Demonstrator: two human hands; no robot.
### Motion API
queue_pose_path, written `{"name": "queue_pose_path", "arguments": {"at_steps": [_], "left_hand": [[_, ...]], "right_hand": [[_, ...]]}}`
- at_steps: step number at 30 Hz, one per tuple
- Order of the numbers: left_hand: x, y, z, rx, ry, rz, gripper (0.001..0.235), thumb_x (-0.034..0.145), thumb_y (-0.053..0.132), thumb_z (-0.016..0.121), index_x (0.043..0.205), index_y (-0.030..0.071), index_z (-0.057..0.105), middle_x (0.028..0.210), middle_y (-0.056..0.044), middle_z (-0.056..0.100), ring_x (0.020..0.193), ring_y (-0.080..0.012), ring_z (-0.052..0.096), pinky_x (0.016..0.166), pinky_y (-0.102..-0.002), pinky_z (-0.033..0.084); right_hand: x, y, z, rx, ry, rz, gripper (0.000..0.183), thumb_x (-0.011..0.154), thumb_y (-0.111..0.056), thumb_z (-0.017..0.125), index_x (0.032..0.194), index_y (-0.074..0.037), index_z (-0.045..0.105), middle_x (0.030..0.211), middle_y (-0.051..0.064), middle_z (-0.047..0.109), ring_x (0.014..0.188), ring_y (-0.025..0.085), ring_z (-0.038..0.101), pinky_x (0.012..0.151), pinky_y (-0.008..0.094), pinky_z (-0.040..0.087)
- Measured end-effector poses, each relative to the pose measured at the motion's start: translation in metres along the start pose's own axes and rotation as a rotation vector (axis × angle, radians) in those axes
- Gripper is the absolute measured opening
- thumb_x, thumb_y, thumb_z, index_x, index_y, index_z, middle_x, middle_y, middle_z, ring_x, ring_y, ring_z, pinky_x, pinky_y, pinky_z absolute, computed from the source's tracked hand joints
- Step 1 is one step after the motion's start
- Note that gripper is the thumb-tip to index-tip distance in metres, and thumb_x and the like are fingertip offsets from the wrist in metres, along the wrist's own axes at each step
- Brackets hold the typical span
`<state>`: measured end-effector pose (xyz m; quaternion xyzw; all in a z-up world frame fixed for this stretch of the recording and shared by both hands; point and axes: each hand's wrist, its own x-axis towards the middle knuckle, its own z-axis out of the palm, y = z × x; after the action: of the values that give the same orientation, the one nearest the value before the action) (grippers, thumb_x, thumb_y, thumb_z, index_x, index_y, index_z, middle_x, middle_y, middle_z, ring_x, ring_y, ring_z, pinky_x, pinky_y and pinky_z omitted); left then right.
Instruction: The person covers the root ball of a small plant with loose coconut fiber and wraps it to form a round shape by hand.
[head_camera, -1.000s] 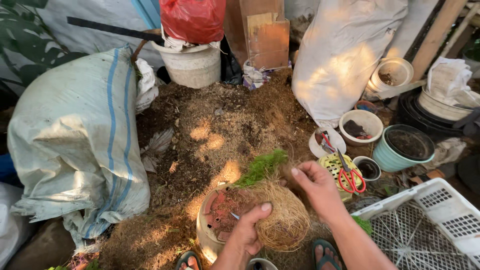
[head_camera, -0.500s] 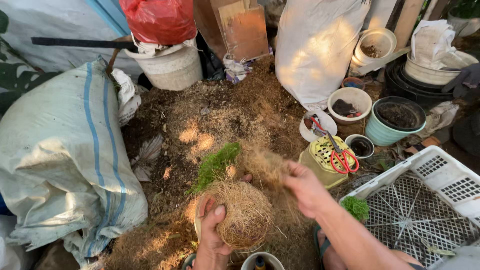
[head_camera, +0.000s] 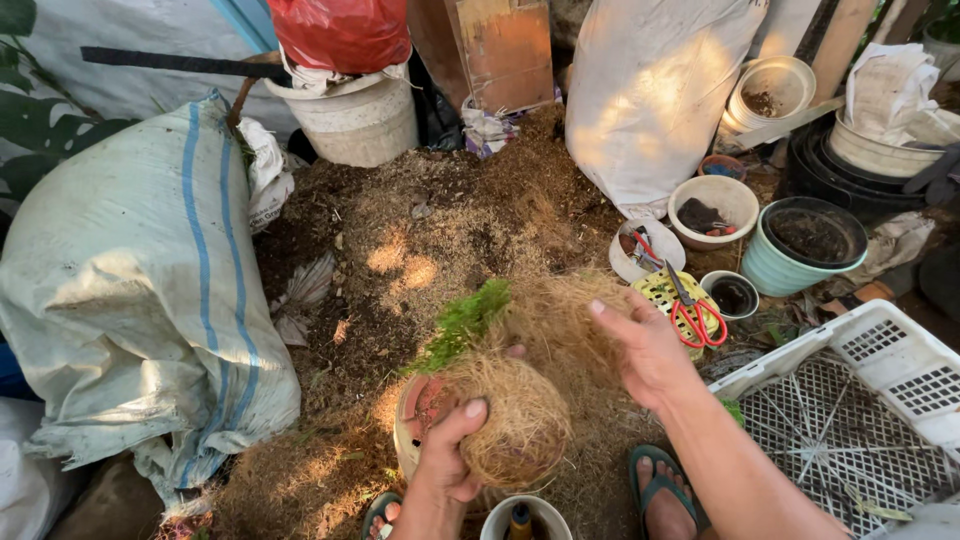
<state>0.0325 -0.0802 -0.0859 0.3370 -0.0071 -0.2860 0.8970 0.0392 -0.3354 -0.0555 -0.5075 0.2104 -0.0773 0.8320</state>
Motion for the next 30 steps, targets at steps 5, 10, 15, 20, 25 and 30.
{"name": "queue_pose_path", "arguments": {"at_steps": [5,10,15,20,25,30], "left_hand": [[0.009,-0.01,-0.007,0.066,0.323,-0.148,0.095,0.066,0.026,0.079,0.15,0.003,0.038,0.137,-0.023,0.058,0.121,-0.0374,0.062,0.1,-0.056,0.053],[0.004,-0.005,0.006,0.025,0.172,-0.092,0.094,0.065,0.03,0.078,0.148,0.002,0.045,0.13,-0.023,0.065,0.118,-0.0378,0.066,0.1,-0.054,0.056],[-0.001,-0.003,0.022,0.062,0.295,-0.101,0.096,0.061,0.033,0.079,0.146,-0.002,0.05,0.13,-0.028,0.065,0.12,-0.0412,0.065,0.098,-0.055,0.057],[-0.005,-0.011,0.026,0.062,0.247,-0.095,0.106,0.053,0.029,0.081,0.147,0.002,0.041,0.131,-0.026,0.064,0.122,-0.042,0.064,0.098,-0.055,0.058],[-0.005,-0.024,0.017,0.012,0.159,-0.121,0.109,0.055,0.028,0.083,0.149,0.002,0.035,0.126,-0.026,0.064,0.115,-0.0417,0.066,0.095,-0.054,0.059],[-0.006,-0.028,0.01,-0.009,0.068,-0.11,0.103,0.06,0.027,0.084,0.148,-0.003,0.038,0.122,-0.026,0.064,0.107,-0.0397,0.069,0.09,-0.052,0.059]], "right_hand": [[0.006,-0.013,-0.017,0.112,0.049,0.092,0.047,0.085,-0.021,0.068,0.128,-0.004,0.065,0.125,0.006,0.07,0.117,0.02,0.061,0.097,0.045,0.046],[0.016,0.004,-0.025,0.052,0.001,-0.232,0.037,0.087,0.004,0.07,0.123,-0.004,0.065,0.119,0.008,0.068,0.107,0.016,0.062,0.094,0.033,0.049],[0.016,0.022,-0.021,0.075,0.055,-0.357,0.043,0.081,0.013,0.068,0.121,-0.003,0.06,0.117,0.007,0.069,0.106,0.016,0.064,0.093,0.032,0.052],[0.002,0.019,-0.001,-0.002,0.008,-0.302,0.045,0.083,0.015,0.067,0.123,-0.002,0.058,0.117,0.008,0.067,0.104,0.017,0.065,0.092,0.032,0.053],[-0.026,0.013,0.02,0.08,-0.199,-0.079,0.05,0.078,0.016,0.061,0.123,-0.004,0.056,0.112,0.015,0.071,0.095,0.025,0.071,0.088,0.038,0.06],[-0.047,0.022,0.034,0.028,-0.217,-0.035,0.052,0.081,0.015,0.062,0.127,-0.007,0.054,0.111,0.012,0.07,0.098,0.021,0.07,0.086,0.037,0.058]]}}
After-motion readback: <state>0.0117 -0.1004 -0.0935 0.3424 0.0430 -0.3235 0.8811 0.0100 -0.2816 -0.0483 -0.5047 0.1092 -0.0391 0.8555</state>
